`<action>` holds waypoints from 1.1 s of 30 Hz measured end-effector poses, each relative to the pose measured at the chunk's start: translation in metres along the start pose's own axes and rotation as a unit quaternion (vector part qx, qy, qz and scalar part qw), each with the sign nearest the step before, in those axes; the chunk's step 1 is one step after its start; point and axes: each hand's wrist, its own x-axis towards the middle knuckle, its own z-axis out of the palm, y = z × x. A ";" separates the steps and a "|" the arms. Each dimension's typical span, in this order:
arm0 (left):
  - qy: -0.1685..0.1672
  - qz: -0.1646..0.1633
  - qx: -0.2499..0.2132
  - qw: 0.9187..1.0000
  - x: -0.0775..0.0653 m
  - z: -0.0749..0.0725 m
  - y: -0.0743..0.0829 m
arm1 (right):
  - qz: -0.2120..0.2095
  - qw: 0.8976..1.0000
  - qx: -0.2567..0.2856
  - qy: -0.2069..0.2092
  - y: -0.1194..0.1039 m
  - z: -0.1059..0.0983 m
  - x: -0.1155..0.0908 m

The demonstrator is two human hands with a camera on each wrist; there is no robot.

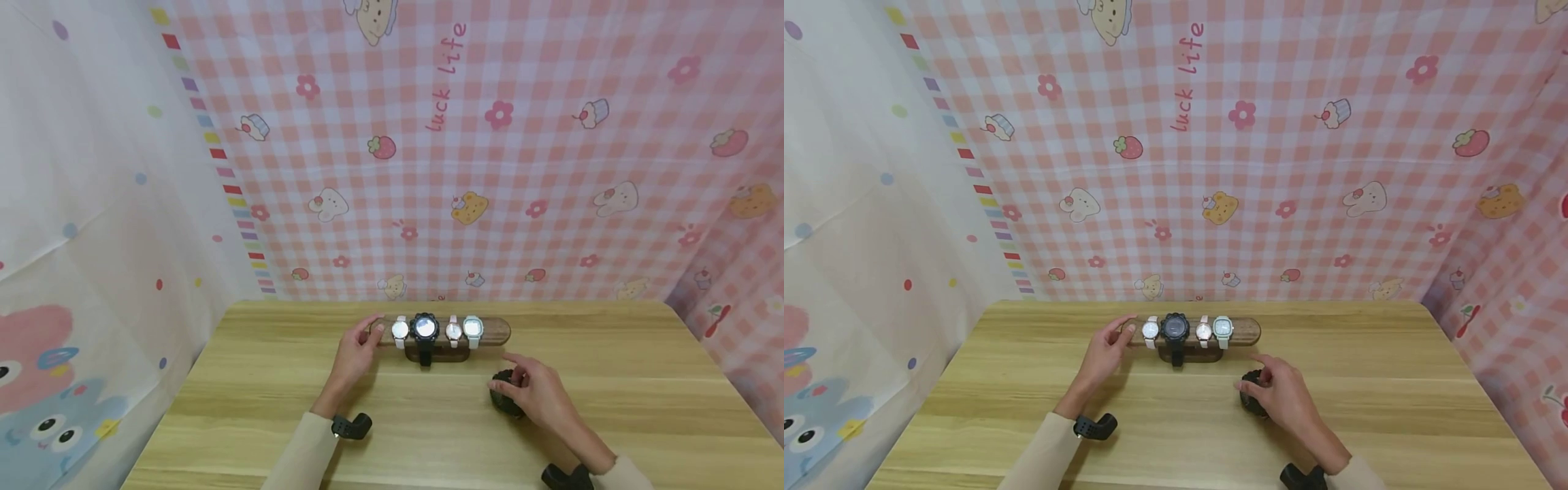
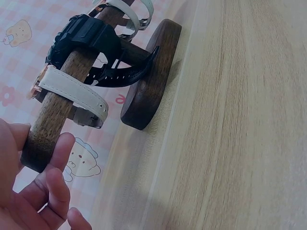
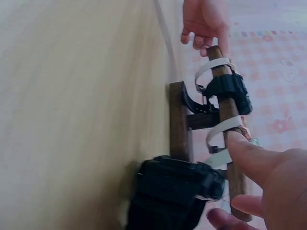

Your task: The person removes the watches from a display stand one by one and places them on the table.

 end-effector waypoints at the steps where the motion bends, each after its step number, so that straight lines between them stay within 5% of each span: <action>1: 0.000 0.000 0.001 1.000 0.000 0.000 0.000 | -0.001 1.000 0.004 0.007 -0.001 -0.002 0.001; 9: 0.001 0.006 -0.003 1.000 0.000 0.000 0.000 | -0.019 0.999 0.010 0.044 -0.005 -0.014 0.009; 33: -0.003 -0.004 -0.003 1.000 0.000 -0.001 0.000 | 0.016 0.995 0.092 0.021 -0.017 -0.015 0.039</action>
